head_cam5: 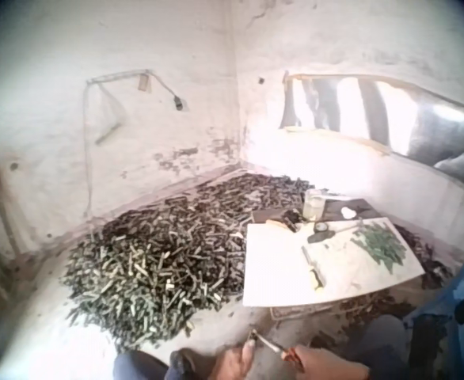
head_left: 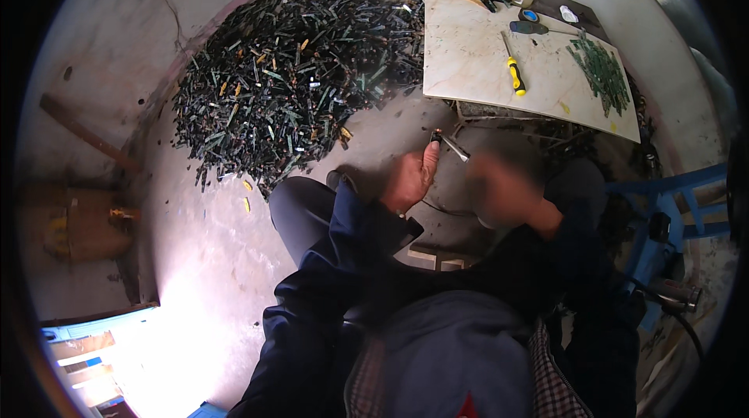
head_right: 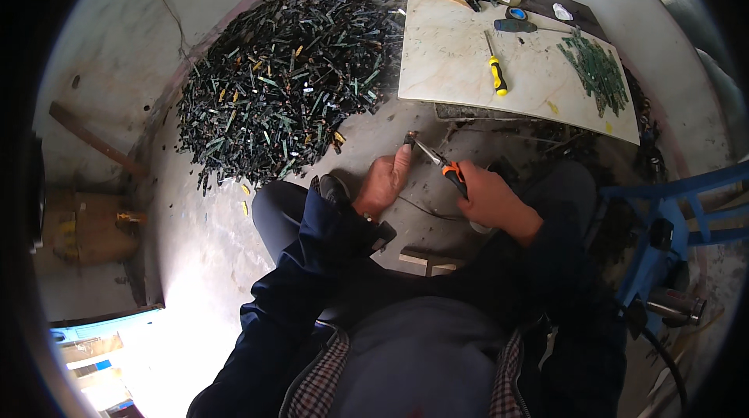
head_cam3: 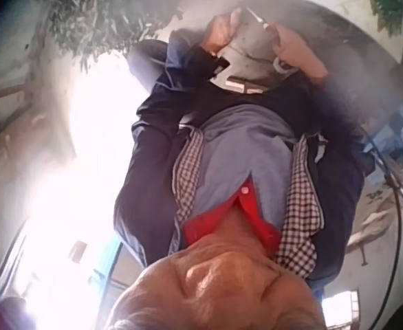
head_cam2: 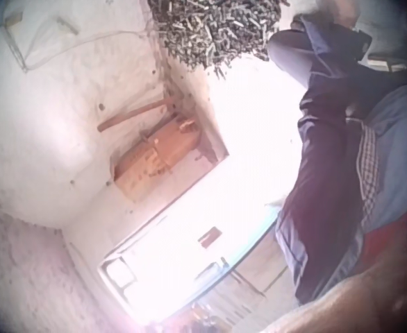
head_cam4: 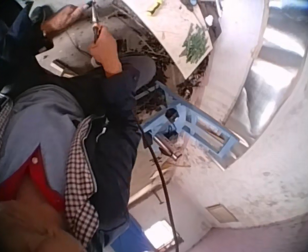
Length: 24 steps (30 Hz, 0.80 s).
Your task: The person disassembles small green circuit boards using pliers and a screwdriver. They remove components from the boards and place the processed pieces on the table, while a large pile of similar debris accumulates on the floor.
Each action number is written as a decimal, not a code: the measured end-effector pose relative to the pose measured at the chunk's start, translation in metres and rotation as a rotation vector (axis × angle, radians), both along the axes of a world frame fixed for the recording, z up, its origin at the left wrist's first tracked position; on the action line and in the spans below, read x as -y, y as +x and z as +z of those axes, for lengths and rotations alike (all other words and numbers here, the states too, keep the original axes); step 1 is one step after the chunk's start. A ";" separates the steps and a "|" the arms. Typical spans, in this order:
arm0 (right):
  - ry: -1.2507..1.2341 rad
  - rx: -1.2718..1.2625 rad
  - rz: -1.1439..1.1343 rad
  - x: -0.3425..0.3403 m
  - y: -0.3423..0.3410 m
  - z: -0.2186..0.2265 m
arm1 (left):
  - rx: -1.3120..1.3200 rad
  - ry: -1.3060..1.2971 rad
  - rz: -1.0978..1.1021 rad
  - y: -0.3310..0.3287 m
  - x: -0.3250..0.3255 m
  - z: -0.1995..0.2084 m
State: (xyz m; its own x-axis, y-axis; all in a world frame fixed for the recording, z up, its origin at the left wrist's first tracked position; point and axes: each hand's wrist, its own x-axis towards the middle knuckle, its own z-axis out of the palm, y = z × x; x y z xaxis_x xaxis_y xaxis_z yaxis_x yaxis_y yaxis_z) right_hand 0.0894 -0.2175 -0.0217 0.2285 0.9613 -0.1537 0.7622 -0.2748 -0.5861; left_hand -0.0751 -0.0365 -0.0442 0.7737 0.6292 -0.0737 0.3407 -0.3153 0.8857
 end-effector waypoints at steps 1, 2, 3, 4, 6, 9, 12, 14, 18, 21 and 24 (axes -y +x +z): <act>0.060 0.139 0.042 0.001 0.001 -0.003 | 0.016 -0.194 -0.030 -0.003 0.001 0.002; 0.117 0.271 0.090 0.002 0.003 -0.010 | 0.026 -0.391 -0.050 -0.010 0.004 0.004; 0.175 0.407 0.133 0.003 0.008 -0.015 | 0.040 -0.588 -0.076 -0.016 0.007 0.008; 0.134 0.438 0.184 0.006 0.017 -0.018 | 0.015 -0.676 -0.092 -0.022 0.011 0.014; 0.046 0.499 0.291 0.005 0.030 -0.017 | -0.035 -0.859 -0.123 -0.035 0.019 0.028; 0.162 0.579 0.379 0.004 0.026 0.012 | 0.089 -1.113 -0.087 -0.054 0.012 0.016; 0.249 0.338 0.255 0.024 0.026 0.009 | 0.221 -1.151 -0.023 -0.052 0.012 0.024; 0.176 0.000 0.096 0.041 0.028 -0.037 | 0.179 -1.014 -0.025 -0.047 0.026 0.027; -0.091 -1.047 -0.096 0.035 -0.026 0.028 | 0.107 -0.983 -0.051 -0.054 0.041 0.036; -0.121 -1.305 -0.093 0.038 -0.051 0.035 | 0.107 -1.019 0.003 -0.048 0.051 0.032; -0.132 -1.446 -0.041 0.039 -0.052 0.007 | 0.101 -0.974 0.007 -0.044 0.055 0.031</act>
